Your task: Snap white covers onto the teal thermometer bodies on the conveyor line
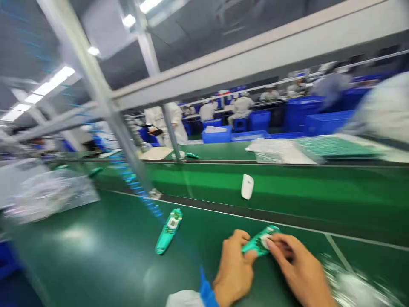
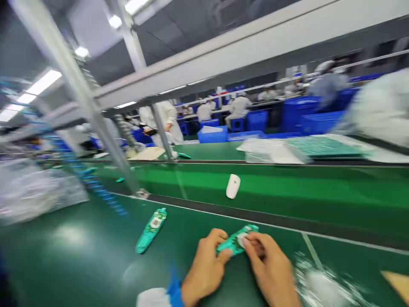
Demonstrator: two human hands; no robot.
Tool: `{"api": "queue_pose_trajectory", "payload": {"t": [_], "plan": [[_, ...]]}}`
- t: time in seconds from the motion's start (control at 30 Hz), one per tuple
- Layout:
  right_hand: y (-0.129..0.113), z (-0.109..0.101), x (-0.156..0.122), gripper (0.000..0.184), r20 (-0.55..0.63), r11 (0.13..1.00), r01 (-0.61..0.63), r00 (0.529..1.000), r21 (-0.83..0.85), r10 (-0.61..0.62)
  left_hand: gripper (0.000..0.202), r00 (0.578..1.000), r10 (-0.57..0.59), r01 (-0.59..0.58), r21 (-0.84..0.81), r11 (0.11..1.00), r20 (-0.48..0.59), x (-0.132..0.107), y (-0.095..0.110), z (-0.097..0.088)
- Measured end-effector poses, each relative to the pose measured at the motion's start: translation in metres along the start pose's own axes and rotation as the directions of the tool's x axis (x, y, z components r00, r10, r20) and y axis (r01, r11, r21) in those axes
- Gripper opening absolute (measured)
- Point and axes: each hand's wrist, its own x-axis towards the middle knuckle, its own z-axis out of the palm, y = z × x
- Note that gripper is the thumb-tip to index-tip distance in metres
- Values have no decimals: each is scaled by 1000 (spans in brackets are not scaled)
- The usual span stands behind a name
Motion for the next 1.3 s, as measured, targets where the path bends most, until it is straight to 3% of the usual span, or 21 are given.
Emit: {"api": "queue_pose_trajectory", "payload": {"t": [0.1,0.27,0.43,0.53,0.6,0.7,0.77,0.87,0.93,1.03,1.1,1.17,1.23,1.3], "plan": [[-17,3,5,32,-41,988,43,998,-146,-50,30,995,94,-95,61,994,12,8,-7,4],[-14,11,-4,29,67,953,112,993,-282,-97,31,987,160,-160,152,975,11,15,-18,13],[-36,22,-20,28,246,917,316,935,-244,-256,39,976,159,-116,264,958,-148,22,-25,4],[-31,-3,-16,27,106,830,337,940,-445,-325,42,972,133,-103,156,982,-194,29,-25,-7],[-16,-31,-12,24,-49,673,193,945,-714,-323,44,975,110,-116,-18,993,-195,34,-23,-13],[3,-64,-14,19,-99,412,31,951,-911,-292,52,987,92,-130,-311,942,-133,39,-20,-17],[1,-77,-22,11,-77,391,40,957,-919,-279,60,996,70,-85,-447,890,-52,39,-21,-16],[-17,-99,-26,24,-61,529,48,981,-847,-187,69,999,-36,45,-567,823,28,41,-27,-13],[-28,-132,-20,26,-88,600,-30,994,-800,-68,71,987,-145,153,-645,749,65,49,-33,-13],[-35,-215,-10,20,-239,557,-213,971,-802,27,67,962,-187,272,-678,683,198,61,-39,-12],[-35,-278,-6,14,-391,492,-369,918,-788,62,68,953,-181,301,-719,626,242,64,-39,-11],[-30,-331,-1,8,-547,422,-526,833,-738,82,70,952,-146,302,-743,597,269,61,-37,-11],[-20,-367,3,12,-634,389,-605,771,-695,67,68,951,-98,289,-725,625,295,56,-33,-11],[-8,-383,7,17,-650,414,-592,760,-691,3,64,940,-47,278,-679,680,338,51,-30,-11]]}}
